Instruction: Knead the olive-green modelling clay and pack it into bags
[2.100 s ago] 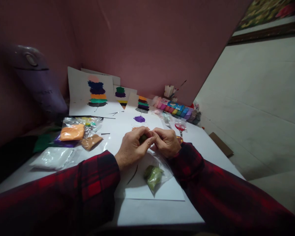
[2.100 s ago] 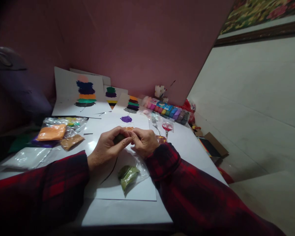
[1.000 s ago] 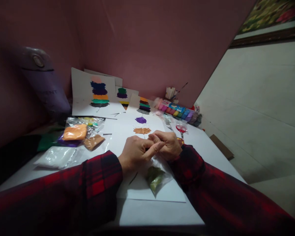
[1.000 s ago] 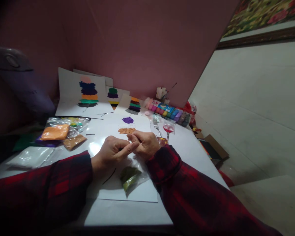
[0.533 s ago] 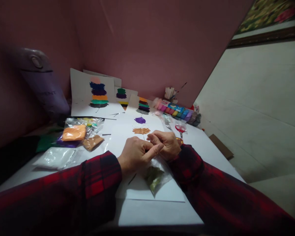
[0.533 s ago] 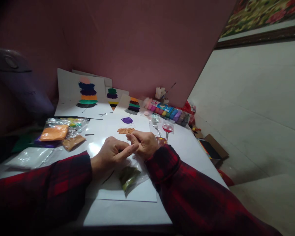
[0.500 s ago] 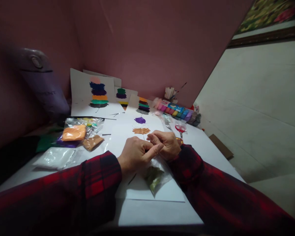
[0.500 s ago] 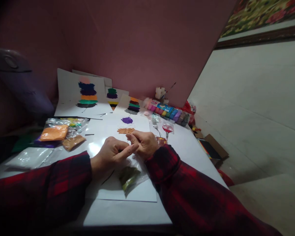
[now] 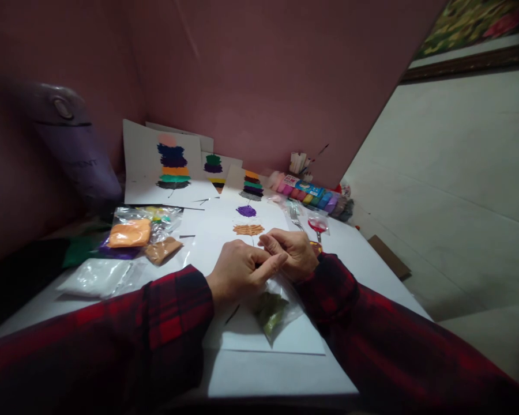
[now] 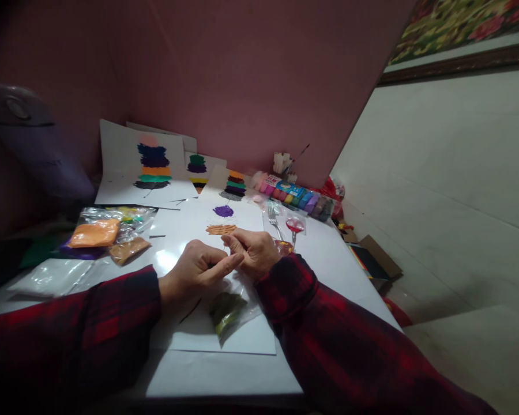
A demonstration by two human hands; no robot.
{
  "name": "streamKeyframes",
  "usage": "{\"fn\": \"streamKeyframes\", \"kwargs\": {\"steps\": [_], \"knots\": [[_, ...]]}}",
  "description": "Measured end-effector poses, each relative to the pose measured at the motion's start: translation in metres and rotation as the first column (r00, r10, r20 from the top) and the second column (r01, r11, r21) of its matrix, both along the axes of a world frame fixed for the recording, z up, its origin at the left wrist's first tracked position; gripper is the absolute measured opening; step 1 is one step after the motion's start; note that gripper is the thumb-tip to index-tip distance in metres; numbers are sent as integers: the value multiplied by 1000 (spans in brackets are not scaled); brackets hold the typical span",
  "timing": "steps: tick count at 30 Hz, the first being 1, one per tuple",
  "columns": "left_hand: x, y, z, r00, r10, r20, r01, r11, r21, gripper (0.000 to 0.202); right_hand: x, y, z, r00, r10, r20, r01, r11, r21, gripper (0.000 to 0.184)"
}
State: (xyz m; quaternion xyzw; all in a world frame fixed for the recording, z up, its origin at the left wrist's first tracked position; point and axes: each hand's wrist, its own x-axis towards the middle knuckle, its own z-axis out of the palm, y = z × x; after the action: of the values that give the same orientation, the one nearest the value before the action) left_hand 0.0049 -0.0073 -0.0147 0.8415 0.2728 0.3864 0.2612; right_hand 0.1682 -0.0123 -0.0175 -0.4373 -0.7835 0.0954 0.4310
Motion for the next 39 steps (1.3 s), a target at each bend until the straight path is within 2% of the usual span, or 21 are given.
{"fn": "streamKeyframes", "kwargs": {"steps": [13,27,32,39], "knots": [[0,2,-1,1000,-14,16,13,1000,25,56,1,1,-2,1000,3,-1,-3,1000,-12,38],[0,1,-1,999,-12,-36,11,1000,-24,54,1,1,-1,999,-12,33,12,1000,1,39],[-1,3,0,999,1,-45,-1,1000,-6,46,-1,0,0,1000,-6,25,6,1000,20,39],[-2,2,1,997,-38,73,41,999,-32,23,0,1,1,1000,19,20,-20,998,52,35]]}}
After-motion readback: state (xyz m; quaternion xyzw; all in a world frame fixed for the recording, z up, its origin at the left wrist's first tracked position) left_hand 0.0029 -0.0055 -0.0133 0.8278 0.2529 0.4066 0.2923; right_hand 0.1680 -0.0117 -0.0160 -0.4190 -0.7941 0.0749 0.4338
